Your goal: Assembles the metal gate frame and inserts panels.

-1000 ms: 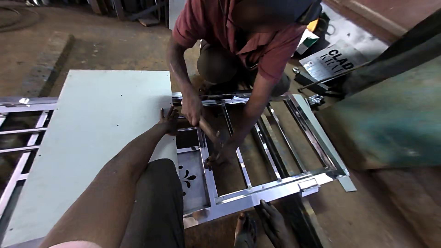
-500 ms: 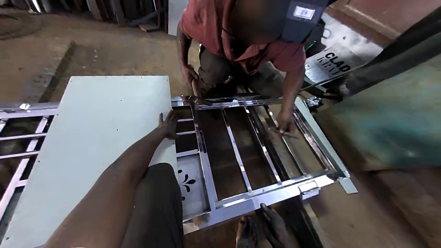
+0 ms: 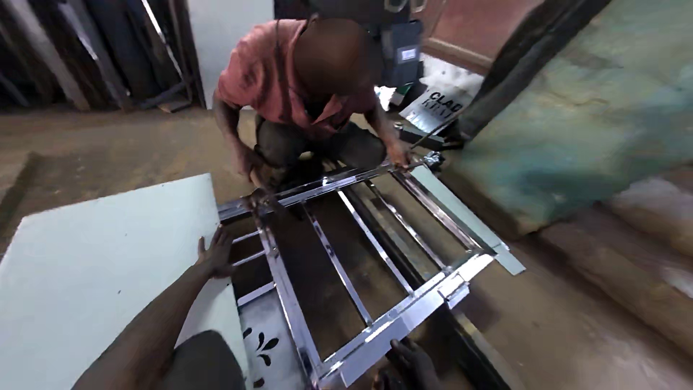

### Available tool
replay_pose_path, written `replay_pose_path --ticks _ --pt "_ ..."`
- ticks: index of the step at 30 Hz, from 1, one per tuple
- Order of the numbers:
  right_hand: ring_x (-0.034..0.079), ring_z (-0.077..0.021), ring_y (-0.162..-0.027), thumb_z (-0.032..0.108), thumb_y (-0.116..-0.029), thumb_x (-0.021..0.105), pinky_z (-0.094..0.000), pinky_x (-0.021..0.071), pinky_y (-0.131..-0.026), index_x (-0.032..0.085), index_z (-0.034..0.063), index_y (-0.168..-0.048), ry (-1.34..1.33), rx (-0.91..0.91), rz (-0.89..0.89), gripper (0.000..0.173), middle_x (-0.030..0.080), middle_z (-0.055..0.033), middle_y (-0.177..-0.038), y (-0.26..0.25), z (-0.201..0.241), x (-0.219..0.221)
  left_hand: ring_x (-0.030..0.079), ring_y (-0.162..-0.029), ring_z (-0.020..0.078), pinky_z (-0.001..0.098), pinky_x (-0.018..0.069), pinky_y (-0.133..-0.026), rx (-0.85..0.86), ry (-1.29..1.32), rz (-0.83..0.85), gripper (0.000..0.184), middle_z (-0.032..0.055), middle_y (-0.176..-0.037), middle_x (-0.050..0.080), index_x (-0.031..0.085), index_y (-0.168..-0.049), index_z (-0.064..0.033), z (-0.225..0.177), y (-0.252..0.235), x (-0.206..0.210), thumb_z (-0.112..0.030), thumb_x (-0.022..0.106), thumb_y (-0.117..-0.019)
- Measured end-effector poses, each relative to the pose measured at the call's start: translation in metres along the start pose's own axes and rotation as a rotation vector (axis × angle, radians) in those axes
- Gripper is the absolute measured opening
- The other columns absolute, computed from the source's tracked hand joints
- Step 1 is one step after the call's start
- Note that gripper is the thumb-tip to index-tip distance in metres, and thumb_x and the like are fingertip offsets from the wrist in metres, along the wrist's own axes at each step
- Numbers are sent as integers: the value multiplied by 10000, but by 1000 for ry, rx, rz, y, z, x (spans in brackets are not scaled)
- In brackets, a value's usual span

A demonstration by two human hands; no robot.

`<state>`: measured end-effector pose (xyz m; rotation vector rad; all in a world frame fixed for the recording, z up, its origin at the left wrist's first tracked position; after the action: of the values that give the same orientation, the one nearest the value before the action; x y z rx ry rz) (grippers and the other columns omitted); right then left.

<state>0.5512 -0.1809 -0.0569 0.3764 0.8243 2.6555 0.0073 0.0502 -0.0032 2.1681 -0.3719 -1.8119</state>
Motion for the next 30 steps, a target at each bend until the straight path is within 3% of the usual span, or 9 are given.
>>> replay_pose_path --ticks 2,10,14,17,21,24,26,30 --pt "725 -228 -875 71 -939 688 -409 623 -809 580 -40 -1213 -12 -9 20 315 720 -147 -994 -5 -4 -4 -68 -1590 377 751 -34 -1181 10 6 20 1174 184 -1721 59 196 -1631 -52 -3 4 -3 -499 850 -765" --pt "728 -232 -906 37 -926 707 -397 627 -832 555 -47 -1262 0 21 54 377 709 -156 -1056 2 10 0 -41 -1583 422 772 -4 -1170 10 -59 0 1149 217 -1708 98 200 -1620 -12 4 -3 6 -462 841 -780" --pt "729 -233 -971 36 -940 706 -380 630 -873 525 -52 -1320 -11 38 108 430 697 -161 -1128 5 14 -2 -10 -1573 461 776 6 -1165 46 -64 -29 1084 264 -1688 128 264 -1591 28 6 -6 14 -377 856 -779" --pt "690 -164 -967 -18 -939 669 -322 603 -854 490 -75 -1333 -18 58 112 436 652 -142 -1152 22 37 8 -8 -1576 455 777 3 -1172 54 -118 -15 1098 264 -1686 142 284 -1591 6 22 -17 22 -514 803 -774" --pt "712 -188 -968 10 -940 691 -349 615 -862 500 -77 -1336 -36 42 120 448 681 -162 -1152 19 35 2 24 -1563 495 803 27 -1151 94 -111 -78 1155 284 -1674 164 304 -1585 9 34 -28 34 -577 780 -710" --pt "708 -155 -952 32 -932 706 -323 606 -857 524 -46 -1313 -5 47 132 430 699 -113 -1106 10 27 -1 52 -1572 457 788 44 -1162 102 -115 -116 1154 223 -1693 166 347 -1578 -53 58 -41 46 -636 781 -681" --pt "730 -226 -979 43 -922 728 -377 624 -887 517 -46 -1337 -41 38 141 473 709 -155 -1130 2 15 -6 85 -1569 458 808 76 -1147 122 -104 -152 1203 222 -1689 181 341 -1580 -50 83 -58 62 -673 787 -652" --pt "686 -165 -949 10 -928 709 -322 592 -837 518 -70 -1335 19 115 69 456 671 -155 -1145 19 43 4 63 -1572 458 772 66 -1177 73 -55 -52 1180 263 -1688 130 264 -1595 7 45 -33 41 -567 805 -717"
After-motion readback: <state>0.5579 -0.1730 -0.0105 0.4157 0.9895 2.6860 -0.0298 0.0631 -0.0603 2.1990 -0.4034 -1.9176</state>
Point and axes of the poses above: each hand's wrist, its own y-axis away from the middle knuckle, its own x-axis out of the palm, z = x × y, the point moved 5 cm from there along -y, towards the middle knuckle
